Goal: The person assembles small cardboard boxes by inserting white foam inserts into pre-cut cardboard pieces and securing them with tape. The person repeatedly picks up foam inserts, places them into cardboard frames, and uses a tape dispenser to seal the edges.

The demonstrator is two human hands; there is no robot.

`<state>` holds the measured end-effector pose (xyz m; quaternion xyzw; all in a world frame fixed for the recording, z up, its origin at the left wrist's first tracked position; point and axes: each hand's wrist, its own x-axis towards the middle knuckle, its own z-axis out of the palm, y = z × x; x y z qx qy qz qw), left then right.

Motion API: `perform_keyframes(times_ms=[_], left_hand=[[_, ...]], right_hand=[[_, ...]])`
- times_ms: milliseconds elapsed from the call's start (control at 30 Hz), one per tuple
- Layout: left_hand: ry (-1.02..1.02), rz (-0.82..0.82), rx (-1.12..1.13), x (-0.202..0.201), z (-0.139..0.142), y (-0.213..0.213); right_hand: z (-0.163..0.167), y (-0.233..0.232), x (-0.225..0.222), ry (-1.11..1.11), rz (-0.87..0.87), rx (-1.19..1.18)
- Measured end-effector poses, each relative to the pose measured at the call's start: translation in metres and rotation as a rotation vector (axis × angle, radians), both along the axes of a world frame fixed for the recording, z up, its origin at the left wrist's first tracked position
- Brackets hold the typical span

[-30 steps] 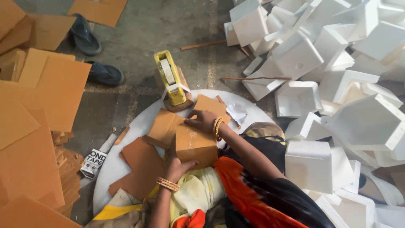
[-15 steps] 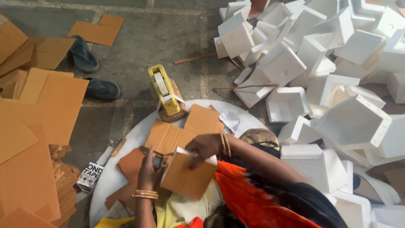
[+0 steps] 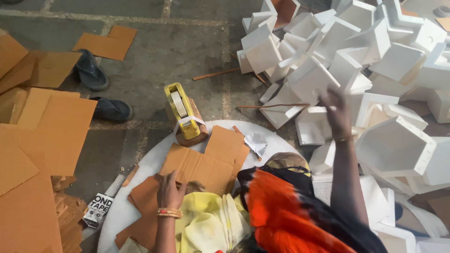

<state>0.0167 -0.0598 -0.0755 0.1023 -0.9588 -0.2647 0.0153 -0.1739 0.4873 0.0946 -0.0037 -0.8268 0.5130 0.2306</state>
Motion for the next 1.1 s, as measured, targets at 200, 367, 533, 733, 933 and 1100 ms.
perform_keyframes(times_ms=[200,367,533,733,933,1100], left_hand=[[0.107,-0.022,-0.137,-0.034,-0.005,0.008],[-0.06,0.054,-0.21,-0.041,-0.01,0.026],[-0.034,0.129,-0.112,-0.033,-0.011,0.012],[0.048,0.17,-0.117,-0.026,-0.013,0.004],[0.093,0.195,-0.082,-0.028,-0.008,0.002],[0.128,0.294,-0.099,-0.031,0.004,0.006]], right_hand=[[-0.044,0.002,0.145,-0.942,-0.207,0.999],[-0.046,-0.006,0.168,-1.048,-0.143,0.976],[-0.067,0.016,0.13,-1.075,-0.192,0.98],[-0.081,0.026,0.104,-0.845,-0.297,0.887],[0.007,0.014,0.107,-0.235,-0.28,0.231],[0.053,-0.064,0.125,-0.062,0.128,-0.236]])
